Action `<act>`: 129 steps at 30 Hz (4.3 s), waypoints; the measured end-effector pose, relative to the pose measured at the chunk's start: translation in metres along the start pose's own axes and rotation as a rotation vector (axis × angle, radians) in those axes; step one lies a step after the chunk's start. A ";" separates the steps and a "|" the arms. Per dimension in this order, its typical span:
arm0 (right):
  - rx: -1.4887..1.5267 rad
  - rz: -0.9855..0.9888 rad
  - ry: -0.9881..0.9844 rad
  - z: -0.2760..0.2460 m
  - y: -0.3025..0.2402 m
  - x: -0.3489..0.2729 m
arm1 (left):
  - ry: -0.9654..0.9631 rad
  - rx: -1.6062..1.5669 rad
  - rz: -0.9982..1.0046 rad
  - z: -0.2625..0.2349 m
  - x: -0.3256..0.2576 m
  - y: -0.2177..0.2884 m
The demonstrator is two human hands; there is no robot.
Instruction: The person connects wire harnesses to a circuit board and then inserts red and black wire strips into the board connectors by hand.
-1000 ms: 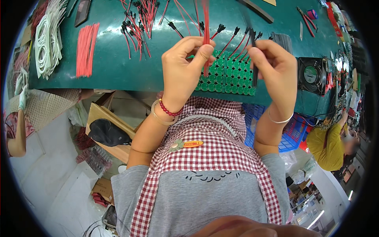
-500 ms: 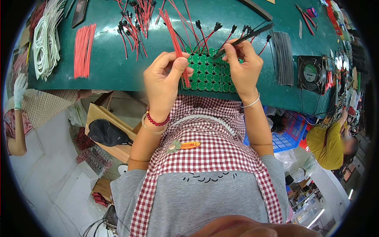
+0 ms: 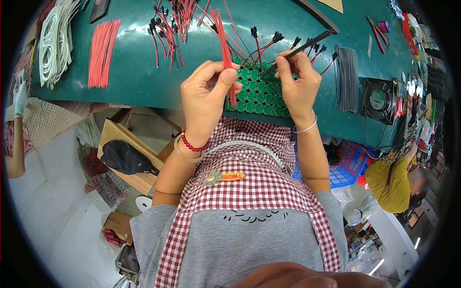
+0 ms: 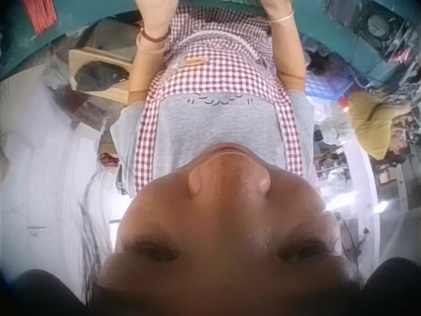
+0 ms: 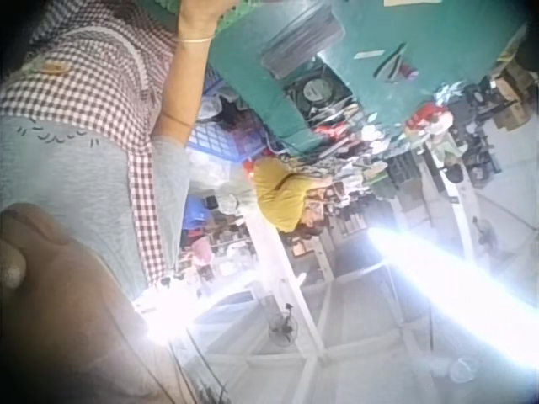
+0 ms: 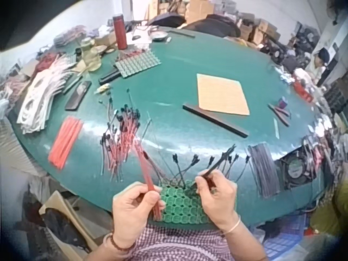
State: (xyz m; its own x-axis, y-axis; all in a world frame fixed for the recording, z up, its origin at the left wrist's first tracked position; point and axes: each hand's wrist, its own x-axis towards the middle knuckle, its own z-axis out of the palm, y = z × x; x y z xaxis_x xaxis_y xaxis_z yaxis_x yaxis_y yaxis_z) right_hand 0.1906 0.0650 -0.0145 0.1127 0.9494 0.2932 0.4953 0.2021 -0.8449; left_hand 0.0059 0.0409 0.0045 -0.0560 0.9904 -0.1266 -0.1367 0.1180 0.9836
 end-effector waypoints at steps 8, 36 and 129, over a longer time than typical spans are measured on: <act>-0.039 -0.029 0.003 -0.001 0.000 0.001 | 0.013 0.037 0.028 0.000 0.003 -0.002; -0.227 -0.037 -0.144 -0.018 -0.030 0.008 | -0.005 0.199 0.339 0.020 0.053 -0.012; 0.585 0.301 -0.058 -0.043 -0.024 -0.024 | -0.297 0.605 0.325 0.028 -0.001 0.015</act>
State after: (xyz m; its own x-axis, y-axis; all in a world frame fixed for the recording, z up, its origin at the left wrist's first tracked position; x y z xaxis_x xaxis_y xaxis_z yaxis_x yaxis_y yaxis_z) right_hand 0.2129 0.0274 0.0178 0.1182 0.9930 -0.0049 -0.1019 0.0073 -0.9948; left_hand 0.0320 0.0441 0.0230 0.2804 0.9498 0.1386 0.4142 -0.2500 0.8752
